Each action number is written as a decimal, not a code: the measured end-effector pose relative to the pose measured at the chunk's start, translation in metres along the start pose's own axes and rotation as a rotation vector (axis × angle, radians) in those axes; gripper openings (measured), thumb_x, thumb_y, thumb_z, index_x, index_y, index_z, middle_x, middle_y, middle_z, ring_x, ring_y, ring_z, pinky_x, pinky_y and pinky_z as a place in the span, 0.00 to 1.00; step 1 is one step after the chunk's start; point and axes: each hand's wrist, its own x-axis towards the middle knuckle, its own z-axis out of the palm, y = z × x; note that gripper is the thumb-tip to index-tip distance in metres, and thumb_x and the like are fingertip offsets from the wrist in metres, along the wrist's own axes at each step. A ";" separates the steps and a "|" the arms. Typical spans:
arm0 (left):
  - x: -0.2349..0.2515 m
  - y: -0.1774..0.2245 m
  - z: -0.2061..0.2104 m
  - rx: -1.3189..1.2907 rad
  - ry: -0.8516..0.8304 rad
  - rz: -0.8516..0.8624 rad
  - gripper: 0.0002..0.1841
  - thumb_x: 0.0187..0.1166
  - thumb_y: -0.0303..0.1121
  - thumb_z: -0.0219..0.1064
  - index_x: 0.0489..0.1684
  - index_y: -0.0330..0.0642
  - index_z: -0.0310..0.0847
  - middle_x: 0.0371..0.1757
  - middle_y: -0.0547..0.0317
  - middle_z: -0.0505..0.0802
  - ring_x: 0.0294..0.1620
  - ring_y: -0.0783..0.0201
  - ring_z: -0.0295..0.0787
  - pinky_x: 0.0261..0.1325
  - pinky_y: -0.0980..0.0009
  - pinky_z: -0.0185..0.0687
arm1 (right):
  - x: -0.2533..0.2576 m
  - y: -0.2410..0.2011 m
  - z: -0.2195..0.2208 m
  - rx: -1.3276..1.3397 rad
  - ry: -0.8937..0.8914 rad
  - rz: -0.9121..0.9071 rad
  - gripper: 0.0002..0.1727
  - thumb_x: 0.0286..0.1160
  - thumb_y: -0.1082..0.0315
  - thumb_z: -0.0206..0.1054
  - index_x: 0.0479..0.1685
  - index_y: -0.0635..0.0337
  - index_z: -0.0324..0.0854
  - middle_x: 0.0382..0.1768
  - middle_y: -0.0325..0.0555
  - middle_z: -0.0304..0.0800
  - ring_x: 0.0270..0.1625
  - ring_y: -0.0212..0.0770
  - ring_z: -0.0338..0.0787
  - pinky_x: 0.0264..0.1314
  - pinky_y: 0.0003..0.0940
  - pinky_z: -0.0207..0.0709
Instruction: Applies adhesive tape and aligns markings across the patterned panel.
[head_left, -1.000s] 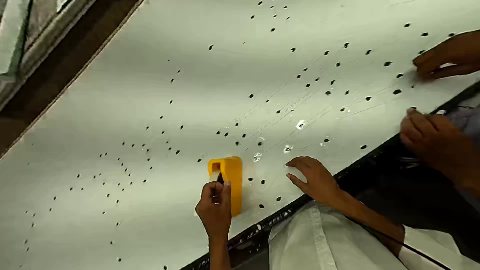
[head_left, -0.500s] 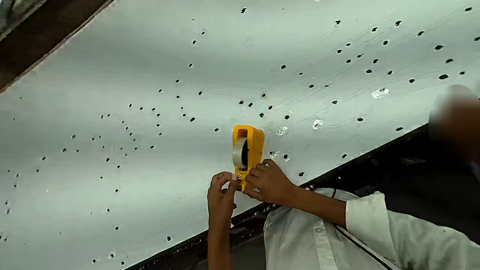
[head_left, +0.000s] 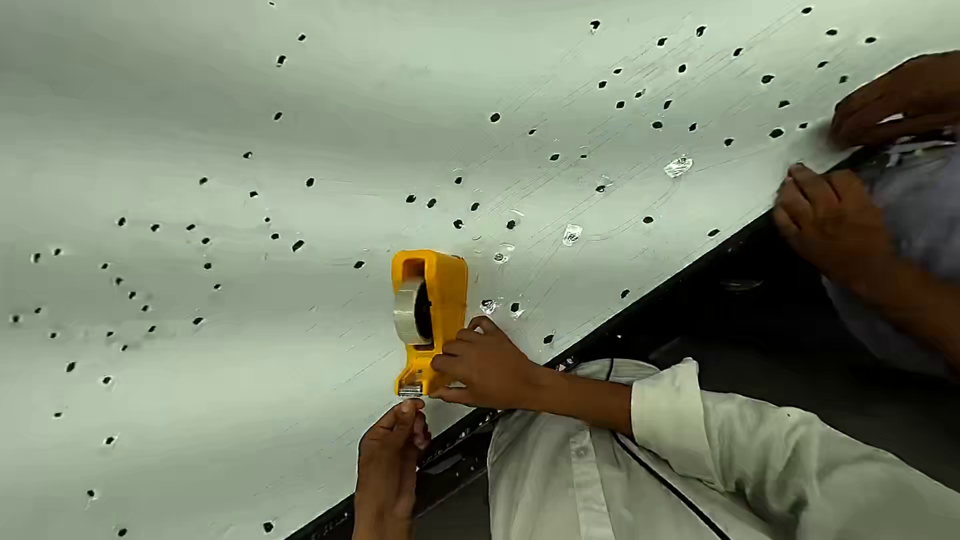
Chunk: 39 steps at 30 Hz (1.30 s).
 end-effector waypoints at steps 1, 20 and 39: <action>0.005 -0.007 -0.002 -0.170 -0.056 -0.072 0.18 0.90 0.30 0.48 0.31 0.44 0.84 0.20 0.70 0.85 0.19 0.78 0.80 0.26 0.83 0.79 | 0.000 0.004 -0.003 0.028 -0.029 -0.016 0.15 0.74 0.53 0.73 0.44 0.56 0.92 0.38 0.46 0.92 0.47 0.49 0.91 0.64 0.57 0.73; 0.052 -0.005 0.265 0.870 -0.613 0.447 0.18 0.84 0.32 0.68 0.68 0.35 0.78 0.30 0.51 0.92 0.22 0.60 0.86 0.29 0.61 0.85 | -0.194 0.163 -0.141 -0.349 0.210 0.662 0.40 0.82 0.31 0.48 0.90 0.39 0.65 0.93 0.41 0.57 0.96 0.58 0.49 0.89 0.76 0.35; 0.013 0.046 0.098 0.948 0.188 0.747 0.16 0.78 0.39 0.70 0.33 0.30 0.80 0.26 0.59 0.83 0.26 0.77 0.79 0.29 0.81 0.77 | -0.150 0.131 -0.138 -0.208 0.394 0.605 0.28 0.78 0.53 0.68 0.71 0.63 0.80 0.75 0.62 0.79 0.79 0.66 0.76 0.81 0.67 0.63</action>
